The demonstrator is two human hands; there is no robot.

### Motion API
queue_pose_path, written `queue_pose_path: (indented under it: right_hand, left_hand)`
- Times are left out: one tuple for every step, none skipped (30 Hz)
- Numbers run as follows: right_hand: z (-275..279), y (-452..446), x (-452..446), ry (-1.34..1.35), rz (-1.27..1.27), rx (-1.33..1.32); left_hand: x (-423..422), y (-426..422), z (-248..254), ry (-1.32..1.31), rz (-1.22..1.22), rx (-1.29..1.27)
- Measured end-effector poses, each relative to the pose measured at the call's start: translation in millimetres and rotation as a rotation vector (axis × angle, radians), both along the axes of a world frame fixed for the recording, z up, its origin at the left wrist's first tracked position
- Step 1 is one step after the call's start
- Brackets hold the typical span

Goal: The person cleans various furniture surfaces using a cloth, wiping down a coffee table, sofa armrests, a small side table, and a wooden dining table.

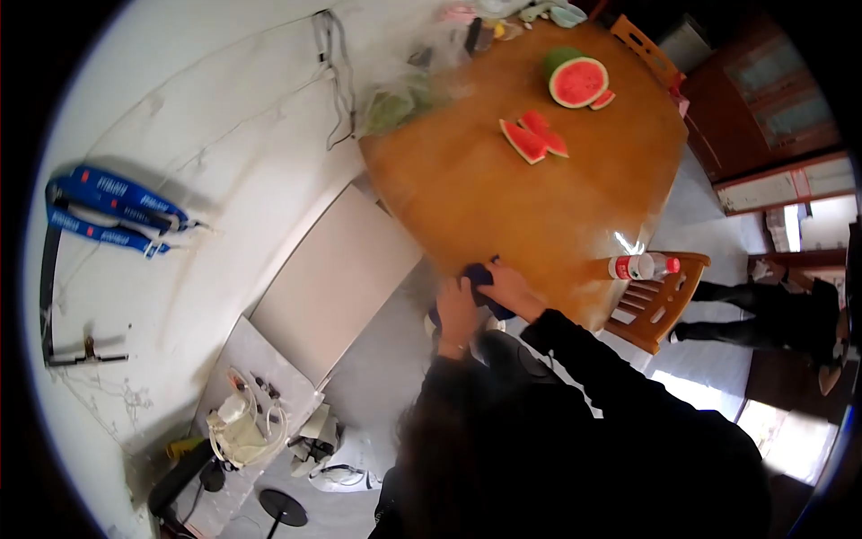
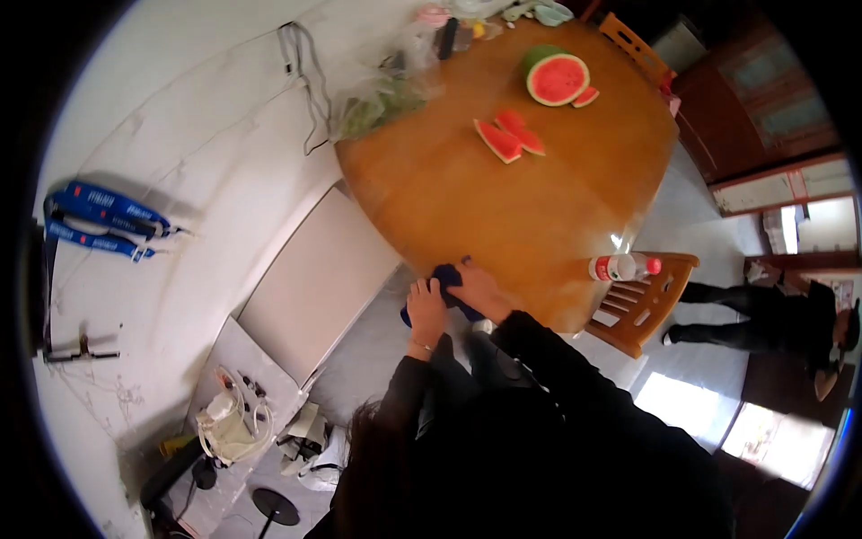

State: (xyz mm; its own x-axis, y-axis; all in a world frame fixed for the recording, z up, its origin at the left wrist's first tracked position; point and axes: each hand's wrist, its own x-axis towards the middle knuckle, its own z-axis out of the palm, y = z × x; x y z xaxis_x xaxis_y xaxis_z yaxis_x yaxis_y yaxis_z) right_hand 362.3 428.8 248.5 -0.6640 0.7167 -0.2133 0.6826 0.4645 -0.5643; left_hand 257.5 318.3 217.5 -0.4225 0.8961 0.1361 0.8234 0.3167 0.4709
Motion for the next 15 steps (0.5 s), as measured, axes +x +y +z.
queue_pose_path:
  right_hand:
    - [0.2, -2.1, -16.9, 0.000, 0.028, 0.005]
    - [1.8, -4.9, -30.9, -0.065, 0.025, 0.042]
    - [4.1, -5.9, -39.5, -0.131, 0.023, 0.083]
    - [4.0, -6.1, -40.7, -0.138, 0.053, 0.096]
    - [4.6, -7.8, -38.2, -0.103, 0.049, 0.107]
    - [3.7, -8.5, -34.9, -0.068, 0.047, 0.119]
    - [0.5, -9.3, -32.3, -0.077, 0.077, 0.133]
    - [-3.7, -10.9, -29.7, -0.083, 0.082, 0.176]
    - [-4.3, -11.7, -29.5, -0.087, 0.083, 0.216]
    - [-5.4, -9.9, -29.9, -0.090, 0.104, 0.222]
    - [-6.8, -6.9, -30.9, -0.138, 0.108, 0.169]
    - [-8.1, -4.9, -30.5, -0.184, 0.108, 0.117]
    - [-9.3, -4.9, -29.7, -0.181, 0.120, 0.122]
    - [-10.5, -4.8, -29.1, -0.174, 0.124, 0.131]
    - [-9.3, -4.6, -28.4, -0.163, 0.126, 0.140]
  left_hand:
    - [-9.9, -3.2, -5.7, 0.000, 0.028, 0.005]
    - [-17.1, -6.6, -10.7, -0.007, 0.020, 0.008]
    - [-21.3, -9.0, -14.1, -0.016, 0.013, 0.014]
    - [-22.6, -9.9, -15.7, -0.024, 0.044, 0.025]
    - [-21.4, -10.1, -17.2, -0.032, 0.040, 0.035]
    - [-19.2, -9.1, -18.4, -0.040, 0.037, 0.046]
    - [-16.4, -9.0, -20.4, -0.049, 0.067, 0.060]
    - [-13.1, -10.9, -22.5, -0.063, 0.099, 0.056]
    - [-9.8, -12.7, -22.7, -0.075, 0.129, 0.048]
    - [-5.5, -14.8, -23.1, -0.080, 0.150, 0.053]
    - [-0.7, -17.0, -23.2, -0.100, 0.186, 0.066]
    - [4.4, -18.6, -23.8, -0.117, 0.219, 0.079]
    - [7.9, -19.2, -24.1, -0.114, 0.232, 0.084]
    - [10.2, -18.5, -24.1, -0.117, 0.257, 0.072]
    - [11.7, -17.8, -20.5, -0.118, 0.281, 0.060]
